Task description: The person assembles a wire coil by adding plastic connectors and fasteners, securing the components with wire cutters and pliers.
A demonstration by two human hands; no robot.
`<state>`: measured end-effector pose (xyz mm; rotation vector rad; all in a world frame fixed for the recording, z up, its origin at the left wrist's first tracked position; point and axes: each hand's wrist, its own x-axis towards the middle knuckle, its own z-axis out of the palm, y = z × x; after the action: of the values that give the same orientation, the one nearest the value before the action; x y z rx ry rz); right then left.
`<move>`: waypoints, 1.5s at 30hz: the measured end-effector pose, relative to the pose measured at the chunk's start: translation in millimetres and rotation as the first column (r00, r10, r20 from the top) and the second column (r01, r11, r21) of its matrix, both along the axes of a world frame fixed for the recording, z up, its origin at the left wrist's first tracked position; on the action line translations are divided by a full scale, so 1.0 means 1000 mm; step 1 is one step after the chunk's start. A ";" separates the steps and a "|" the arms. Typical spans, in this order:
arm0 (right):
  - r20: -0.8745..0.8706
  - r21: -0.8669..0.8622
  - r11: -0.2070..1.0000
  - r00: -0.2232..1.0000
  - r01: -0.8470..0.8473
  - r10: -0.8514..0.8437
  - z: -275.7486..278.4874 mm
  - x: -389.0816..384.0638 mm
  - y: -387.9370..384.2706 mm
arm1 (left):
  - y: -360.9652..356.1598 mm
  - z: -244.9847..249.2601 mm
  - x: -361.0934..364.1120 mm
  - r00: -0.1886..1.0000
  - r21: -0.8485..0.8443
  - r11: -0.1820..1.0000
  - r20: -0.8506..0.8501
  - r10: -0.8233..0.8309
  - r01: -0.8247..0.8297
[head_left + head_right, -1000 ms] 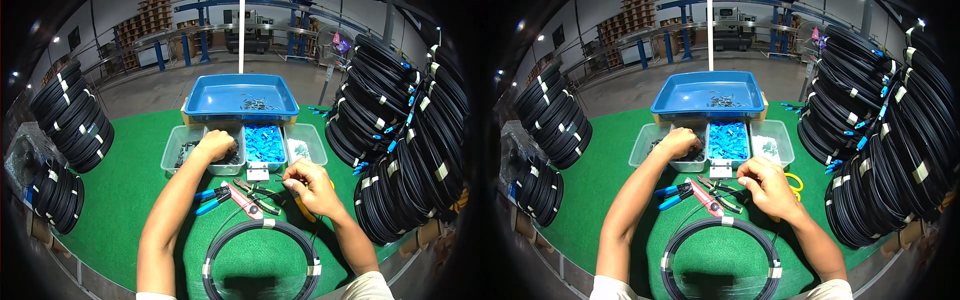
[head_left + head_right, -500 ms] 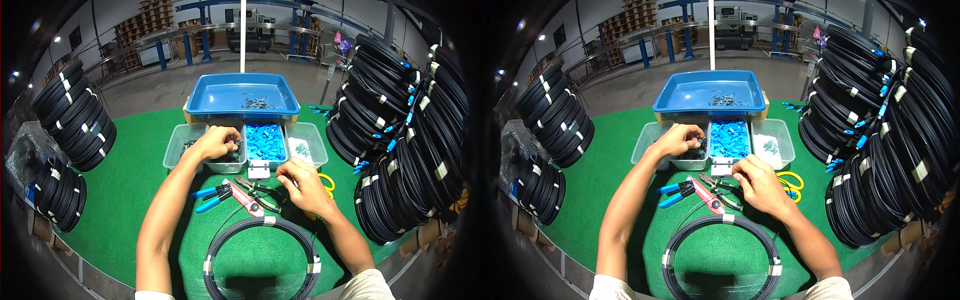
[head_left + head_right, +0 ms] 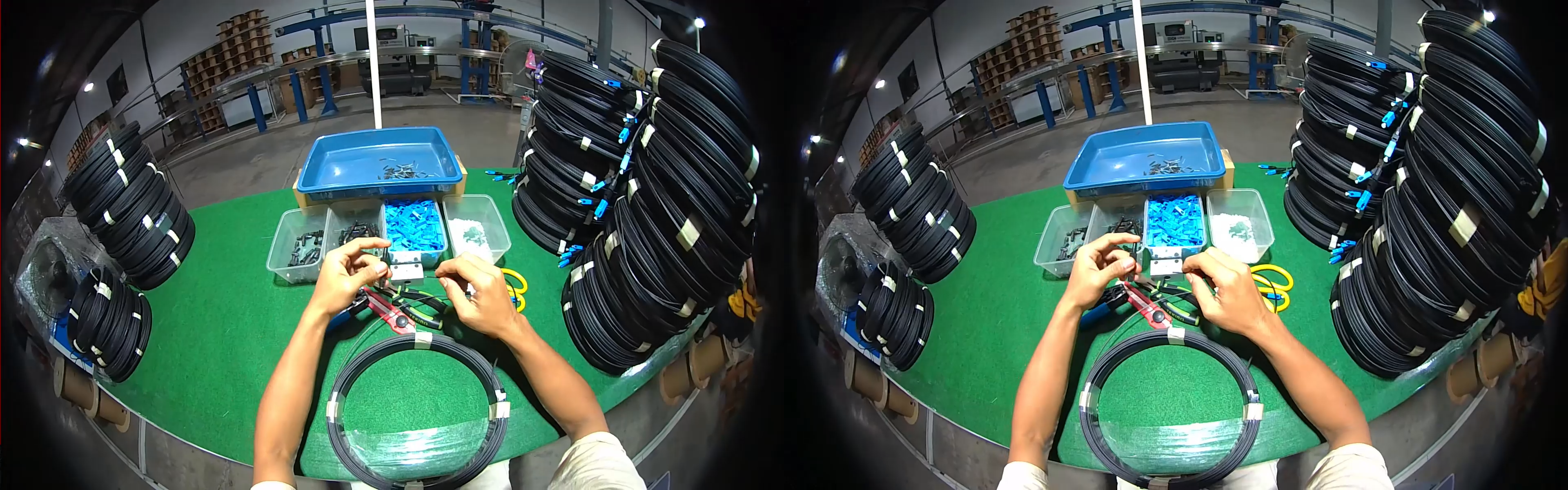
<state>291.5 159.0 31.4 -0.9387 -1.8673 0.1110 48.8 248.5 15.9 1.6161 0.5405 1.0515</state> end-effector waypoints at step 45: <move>0.117 -0.122 0.992 0.993 -0.005 0.020 0.028 0.015 -0.008 | -0.018 -0.005 0.008 0.992 0.216 0.976 -0.123 0.029 -0.002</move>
<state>306.5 151.3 59.4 -1.0365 -1.9938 0.1824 56.8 231.0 10.6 1.8815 0.5372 1.0538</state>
